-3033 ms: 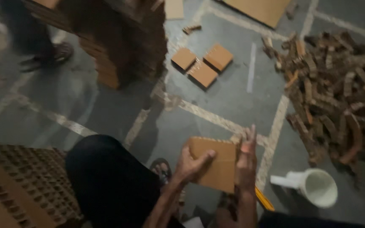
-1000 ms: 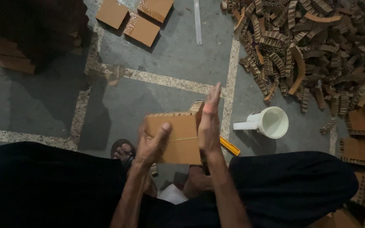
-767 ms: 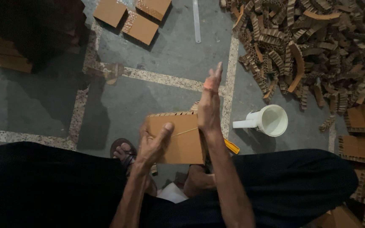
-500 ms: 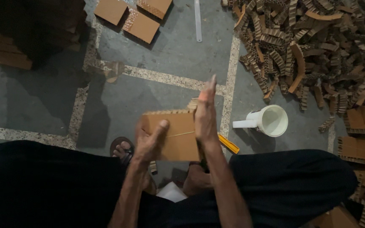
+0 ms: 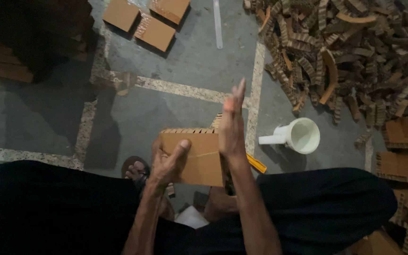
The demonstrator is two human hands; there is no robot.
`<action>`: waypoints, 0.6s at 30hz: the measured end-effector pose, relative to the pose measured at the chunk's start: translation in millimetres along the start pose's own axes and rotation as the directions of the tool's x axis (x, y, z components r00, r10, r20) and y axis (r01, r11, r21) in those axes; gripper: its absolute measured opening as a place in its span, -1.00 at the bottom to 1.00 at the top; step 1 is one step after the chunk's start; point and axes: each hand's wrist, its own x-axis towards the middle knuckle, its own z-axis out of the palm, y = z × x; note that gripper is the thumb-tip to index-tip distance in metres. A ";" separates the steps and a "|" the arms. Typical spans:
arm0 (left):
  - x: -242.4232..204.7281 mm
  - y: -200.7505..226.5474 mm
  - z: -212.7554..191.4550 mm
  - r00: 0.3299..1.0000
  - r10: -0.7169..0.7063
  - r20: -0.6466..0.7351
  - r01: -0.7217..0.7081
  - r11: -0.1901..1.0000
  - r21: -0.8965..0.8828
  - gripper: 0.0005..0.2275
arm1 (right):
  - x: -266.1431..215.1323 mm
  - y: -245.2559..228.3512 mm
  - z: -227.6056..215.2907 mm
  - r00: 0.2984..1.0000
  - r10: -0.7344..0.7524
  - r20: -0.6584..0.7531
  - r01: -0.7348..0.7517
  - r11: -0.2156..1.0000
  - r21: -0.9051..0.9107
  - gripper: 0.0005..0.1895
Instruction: The person assembles small cardboard boxes by applying glue to the edges of flat cardboard pieces, folding them into shape, and securing them with rubber bands. The person repeats this process for multiple boxes, stacking completed units nearby.
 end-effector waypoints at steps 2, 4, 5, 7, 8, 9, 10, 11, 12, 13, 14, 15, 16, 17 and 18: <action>2.5 2.0 -5.5 1.000 0.024 -0.020 -0.025 0.996 -0.085 -0.68 | -14.0 -1.3 4.3 0.998 -0.049 0.030 0.049 0.999 -0.004 -0.21; -0.7 -1.4 -3.3 1.000 -0.008 -0.019 0.005 0.988 -0.153 -0.68 | -26.8 1.8 1.7 0.993 0.104 0.054 -0.107 0.992 0.062 -0.21; 0.9 -2.7 -1.9 0.999 -0.035 -0.010 0.032 0.984 -0.173 -0.70 | -24.3 4.1 1.9 0.998 -0.050 0.031 0.053 0.994 -0.092 -0.25; 0.3 -7.1 2.8 0.997 -0.071 0.007 0.071 0.979 -0.193 -0.71 | -13.2 9.3 -3.6 0.937 -0.343 0.063 0.340 0.857 -0.388 -0.33; -1.9 -9.9 5.4 0.997 -0.081 0.014 0.083 0.977 -0.194 -0.71 | -5.0 11.5 -2.8 0.991 -0.137 0.004 0.134 0.962 -0.239 -0.29; -1.3 -12.0 7.1 0.996 -0.086 0.021 0.088 0.976 -0.197 -0.71 | 10.2 14.1 -0.7 0.997 0.077 -0.018 -0.078 0.994 -0.074 -0.24; -0.7 -13.3 6.7 0.995 -0.097 0.011 0.098 0.975 -0.201 -0.73 | 19.3 14.5 -0.2 0.958 0.287 0.000 -0.286 0.954 0.095 -0.20; -0.9 -13.9 5.3 0.994 -0.111 -0.001 0.108 0.973 -0.206 -0.74 | 20.9 12.9 0.3 0.997 0.072 -0.015 -0.072 0.997 -0.018 -0.25; -0.7 -14.1 3.7 0.992 -0.124 -0.012 0.118 0.970 -0.211 -0.75 | 21.5 10.6 2.3 0.989 -0.146 0.000 0.145 0.981 -0.129 -0.30; -0.3 -14.6 2.7 0.996 -0.085 -0.010 0.081 0.973 -0.216 -0.75 | 19.5 8.4 2.9 0.933 -0.356 0.046 0.356 0.905 -0.232 -0.34; 0.3 -14.8 1.0 0.999 -0.047 -0.007 0.044 0.974 -0.220 -0.74 | 11.1 5.2 3.3 0.979 -0.203 0.007 0.202 0.970 -0.134 -0.29; 3.0 -14.3 -1.3 1.000 -0.003 -0.010 0.000 0.974 -0.225 -0.74 | -0.9 0.9 5.4 0.999 -0.048 -0.010 0.048 0.999 -0.024 -0.22; 6.6 -14.1 -3.8 1.000 0.001 -0.018 -0.005 0.971 -0.240 -0.73 | -11.7 -2.0 6.5 0.994 0.109 -0.007 -0.108 0.990 0.087 -0.16; 4.2 -15.5 -5.0 1.000 -0.012 -0.021 0.006 0.967 -0.255 -0.72 | -24.9 -3.0 4.6 0.994 0.109 0.002 -0.109 0.991 0.072 -0.17; 1.8 -17.2 -5.5 0.999 -0.025 -0.025 0.017 0.963 -0.271 -0.70 | -36.8 -3.3 2.7 0.994 0.109 0.012 -0.109 0.992 0.056 -0.19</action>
